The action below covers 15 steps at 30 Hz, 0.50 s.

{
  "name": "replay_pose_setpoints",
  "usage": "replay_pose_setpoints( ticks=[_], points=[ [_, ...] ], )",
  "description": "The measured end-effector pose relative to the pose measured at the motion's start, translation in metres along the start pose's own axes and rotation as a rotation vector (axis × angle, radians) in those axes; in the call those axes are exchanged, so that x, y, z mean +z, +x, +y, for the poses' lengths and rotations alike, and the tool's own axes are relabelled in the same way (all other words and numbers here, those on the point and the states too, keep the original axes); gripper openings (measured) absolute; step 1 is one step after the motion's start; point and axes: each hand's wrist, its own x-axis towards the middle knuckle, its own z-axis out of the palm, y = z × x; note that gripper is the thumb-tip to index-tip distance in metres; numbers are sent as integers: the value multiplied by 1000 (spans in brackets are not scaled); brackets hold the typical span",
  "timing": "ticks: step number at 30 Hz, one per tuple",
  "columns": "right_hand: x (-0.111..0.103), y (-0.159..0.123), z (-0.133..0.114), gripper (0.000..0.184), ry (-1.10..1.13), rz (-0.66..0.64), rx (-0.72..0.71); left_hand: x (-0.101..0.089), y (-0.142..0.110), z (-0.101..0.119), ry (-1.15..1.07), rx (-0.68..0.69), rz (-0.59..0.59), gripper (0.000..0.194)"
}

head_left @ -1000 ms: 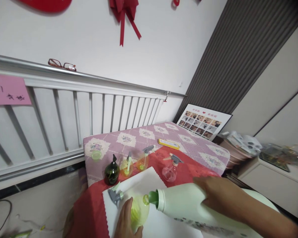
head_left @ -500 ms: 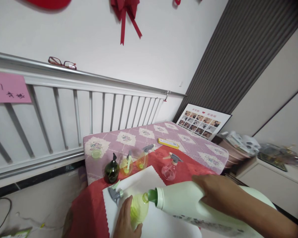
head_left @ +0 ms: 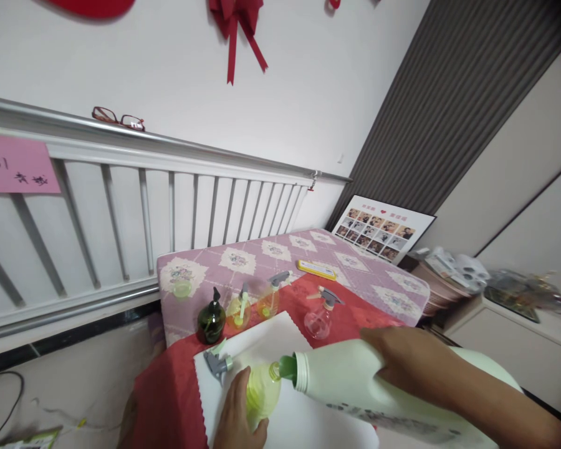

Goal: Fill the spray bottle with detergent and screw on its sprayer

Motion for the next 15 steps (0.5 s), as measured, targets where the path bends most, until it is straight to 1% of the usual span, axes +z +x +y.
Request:
replay_pose_setpoints(
  ticks=[3, 7, 9, 13, 15],
  points=[
    [-2, -1, -3, 26, -29, -39, 22, 1, 0, 0, 0, -8, 0, 83],
    [-3, -1, -4, 28, -41, -41, 12, 2, 0, -2, 8, -28, -8, 84],
    [-1, 0, -2, 29, -34, -43, 12, 3, 1, -6, 4, -32, -12, 84],
    [6, 1, 3, 28, -31, -29, 1, 3, 3, -11, -16, -26, -70, 85],
    [8, 2, 4, 28, -36, -15, -4, 3, 2, -10, -14, -16, -50, 84]
  ],
)
